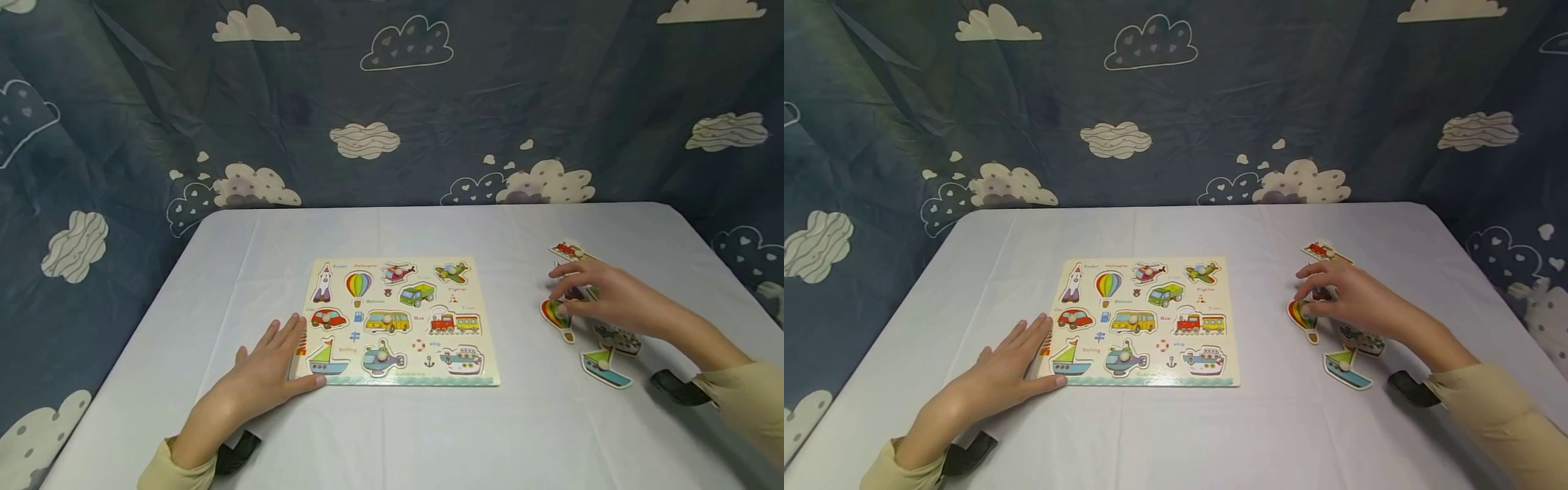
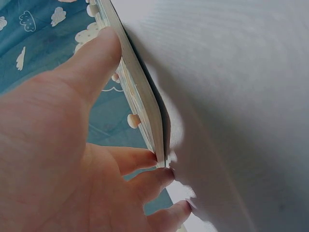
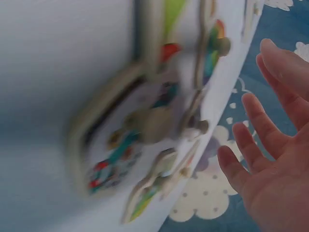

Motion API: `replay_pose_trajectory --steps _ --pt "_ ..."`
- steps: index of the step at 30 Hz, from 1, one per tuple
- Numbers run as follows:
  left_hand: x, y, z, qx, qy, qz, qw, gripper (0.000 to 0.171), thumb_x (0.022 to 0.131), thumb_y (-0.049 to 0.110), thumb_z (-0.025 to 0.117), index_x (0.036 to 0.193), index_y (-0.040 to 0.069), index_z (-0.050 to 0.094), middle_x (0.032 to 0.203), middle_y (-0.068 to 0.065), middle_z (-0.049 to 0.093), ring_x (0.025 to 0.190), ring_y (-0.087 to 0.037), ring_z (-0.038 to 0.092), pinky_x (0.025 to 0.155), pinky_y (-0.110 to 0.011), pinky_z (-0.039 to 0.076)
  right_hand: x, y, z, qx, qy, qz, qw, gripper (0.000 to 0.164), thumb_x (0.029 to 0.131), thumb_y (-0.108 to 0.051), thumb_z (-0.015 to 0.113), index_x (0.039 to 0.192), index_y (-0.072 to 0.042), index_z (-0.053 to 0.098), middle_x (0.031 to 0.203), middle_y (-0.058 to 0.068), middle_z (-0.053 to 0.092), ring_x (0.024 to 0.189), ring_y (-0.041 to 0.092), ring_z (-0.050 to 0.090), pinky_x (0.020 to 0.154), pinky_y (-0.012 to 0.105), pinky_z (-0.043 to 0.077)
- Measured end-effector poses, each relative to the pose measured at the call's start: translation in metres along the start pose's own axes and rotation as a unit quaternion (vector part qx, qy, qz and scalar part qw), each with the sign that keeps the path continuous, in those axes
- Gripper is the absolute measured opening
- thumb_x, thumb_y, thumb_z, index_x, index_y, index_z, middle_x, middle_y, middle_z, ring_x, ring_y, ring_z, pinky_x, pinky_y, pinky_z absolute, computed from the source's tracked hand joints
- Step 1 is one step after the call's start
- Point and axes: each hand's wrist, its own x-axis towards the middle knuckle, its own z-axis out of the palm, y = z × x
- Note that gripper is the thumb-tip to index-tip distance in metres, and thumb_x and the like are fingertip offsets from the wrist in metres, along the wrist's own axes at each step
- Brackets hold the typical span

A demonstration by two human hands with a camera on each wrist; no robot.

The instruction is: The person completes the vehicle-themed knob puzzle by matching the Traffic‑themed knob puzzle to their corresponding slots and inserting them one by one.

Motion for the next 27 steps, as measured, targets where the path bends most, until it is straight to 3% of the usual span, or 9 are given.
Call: replay_pose_trajectory --steps 10,27 --pt "0.000 0.000 0.000 0.004 -0.001 -0.001 1.0000 0.105 0.082 0.071 0.061 0.157 0.007 0.022 0.162 -0.012 0.018 0.146 -0.041 0.014 0.096 -0.082 0.016 -0.007 0.018 0.009 0.001 -0.005 0.009 1.000 0.023 0.077 -0.020 0.085 0.097 -0.027 0.076 0.131 0.012 0.056 0.128 0.043 0.038 0.097 0.071 0.030" --pt "-0.001 0.000 0.000 0.004 0.003 0.005 1.0000 0.106 0.082 0.071 0.061 0.157 0.007 0.021 0.162 -0.013 0.019 0.146 -0.043 0.015 0.096 -0.082 0.016 -0.007 0.019 0.019 -0.034 0.019 -0.008 0.999 0.022 0.073 -0.014 0.087 0.090 -0.024 0.077 0.123 0.008 0.058 0.120 0.037 0.043 0.096 0.067 0.033"
